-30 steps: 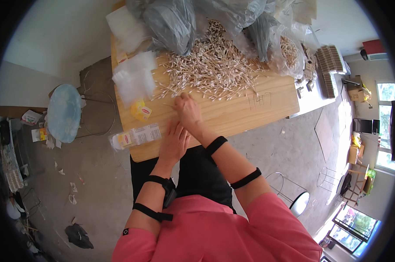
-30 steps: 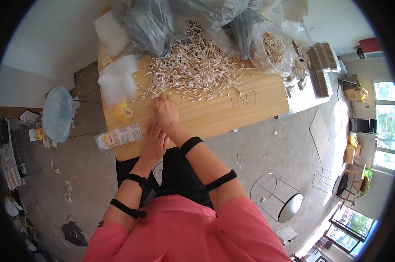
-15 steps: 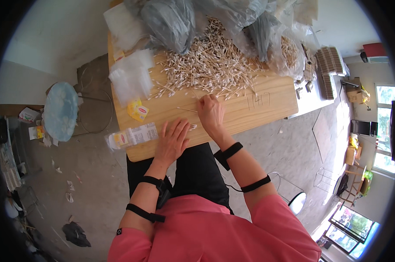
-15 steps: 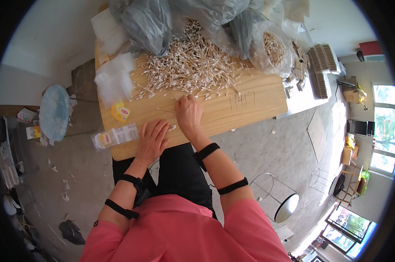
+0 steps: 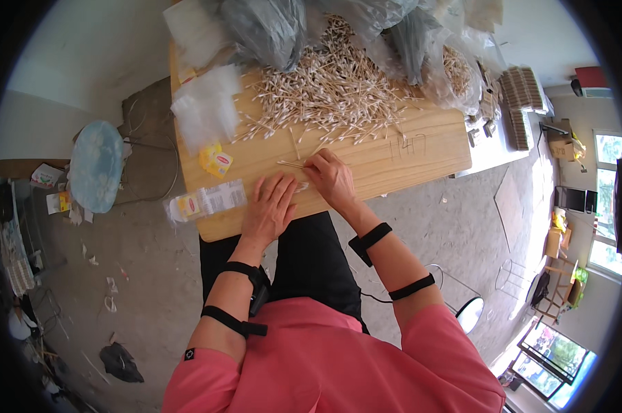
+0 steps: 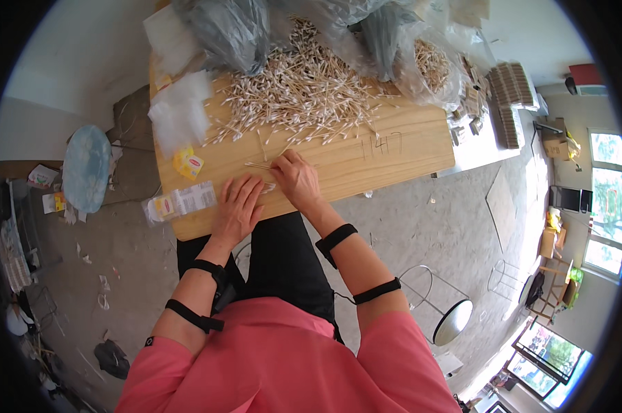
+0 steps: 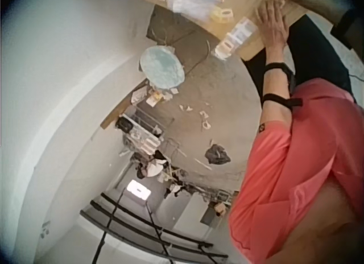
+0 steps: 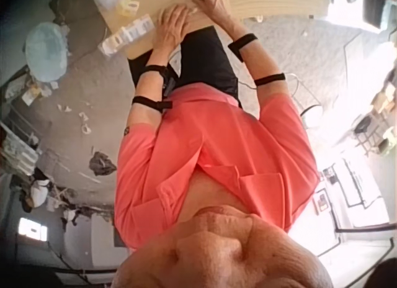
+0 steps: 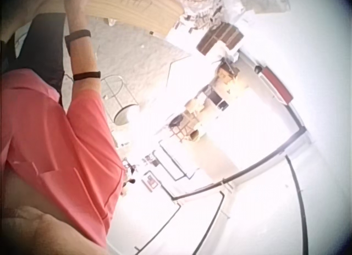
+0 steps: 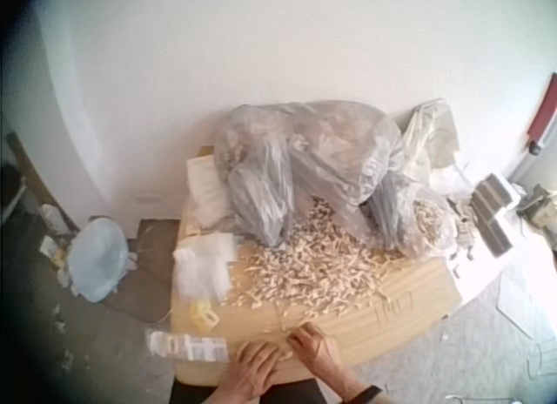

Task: Counting and packaging groups of cotton swabs into small transparent plastic bags.

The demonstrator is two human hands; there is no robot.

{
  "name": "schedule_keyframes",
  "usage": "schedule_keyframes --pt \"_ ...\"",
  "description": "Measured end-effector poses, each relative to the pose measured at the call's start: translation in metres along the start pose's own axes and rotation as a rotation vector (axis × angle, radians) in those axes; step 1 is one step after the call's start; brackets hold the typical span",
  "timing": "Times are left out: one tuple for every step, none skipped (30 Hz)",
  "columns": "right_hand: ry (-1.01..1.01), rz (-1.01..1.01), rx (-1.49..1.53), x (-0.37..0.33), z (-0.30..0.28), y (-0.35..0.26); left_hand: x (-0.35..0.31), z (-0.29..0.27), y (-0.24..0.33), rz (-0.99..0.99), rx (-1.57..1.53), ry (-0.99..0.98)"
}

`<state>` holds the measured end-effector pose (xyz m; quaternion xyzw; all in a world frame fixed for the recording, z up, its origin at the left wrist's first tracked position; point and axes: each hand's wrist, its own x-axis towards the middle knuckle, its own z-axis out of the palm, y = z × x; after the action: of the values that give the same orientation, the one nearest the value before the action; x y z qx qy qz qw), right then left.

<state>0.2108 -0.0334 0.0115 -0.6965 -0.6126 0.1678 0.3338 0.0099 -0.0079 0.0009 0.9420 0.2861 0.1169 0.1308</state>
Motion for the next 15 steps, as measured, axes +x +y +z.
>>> schedule_keyframes --pt "-0.019 0.012 -0.003 -0.001 0.000 0.000 0.000 0.001 0.000 -0.001 0.000 0.001" --pt "-0.039 0.025 -0.007 -0.001 0.000 -0.001 0.002 0.000 0.001 -0.002 -0.001 0.002" --pt "-0.040 0.025 -0.006 -0.002 0.000 -0.002 0.002 -0.002 0.001 -0.003 -0.001 0.000" --pt "-0.080 0.003 0.048 -0.005 -0.001 -0.003 0.003 -0.003 0.002 -0.015 0.024 0.004" --pt "-0.119 -0.021 0.102 -0.005 -0.003 -0.005 0.003 -0.005 0.002 -0.026 0.050 0.009" --pt "-0.119 -0.020 0.104 -0.002 -0.005 -0.004 0.003 -0.006 0.002 -0.026 0.052 0.008" --pt "0.016 -0.038 -0.007 0.004 -0.009 -0.002 0.004 -0.007 0.002 -0.027 0.046 -0.007" --pt "0.153 -0.052 -0.121 0.009 -0.012 0.003 0.005 -0.008 0.002 -0.025 0.036 -0.022" --pt "0.154 -0.050 -0.123 0.014 -0.014 0.008 0.005 -0.008 0.002 -0.021 0.035 -0.023" --pt "0.102 -0.096 -0.166 0.021 -0.016 0.012 0.005 -0.009 0.002 -0.016 0.040 -0.035" --pt "0.049 -0.145 -0.211 0.024 -0.017 0.016 0.006 -0.009 0.002 -0.013 0.044 -0.045" --pt "0.049 -0.146 -0.214 0.025 -0.014 0.016 0.006 -0.008 0.002 -0.012 0.042 -0.042" --pt "0.022 -0.128 -0.203 0.026 -0.008 0.015 0.005 -0.008 0.001 -0.010 0.054 -0.056" --pt "-0.005 -0.116 -0.189 0.030 -0.001 0.014 0.004 -0.008 -0.001 -0.013 0.071 -0.066" --pt "-0.005 -0.124 -0.188 0.030 0.003 0.012 0.003 -0.006 -0.001 -0.017 0.074 -0.062"
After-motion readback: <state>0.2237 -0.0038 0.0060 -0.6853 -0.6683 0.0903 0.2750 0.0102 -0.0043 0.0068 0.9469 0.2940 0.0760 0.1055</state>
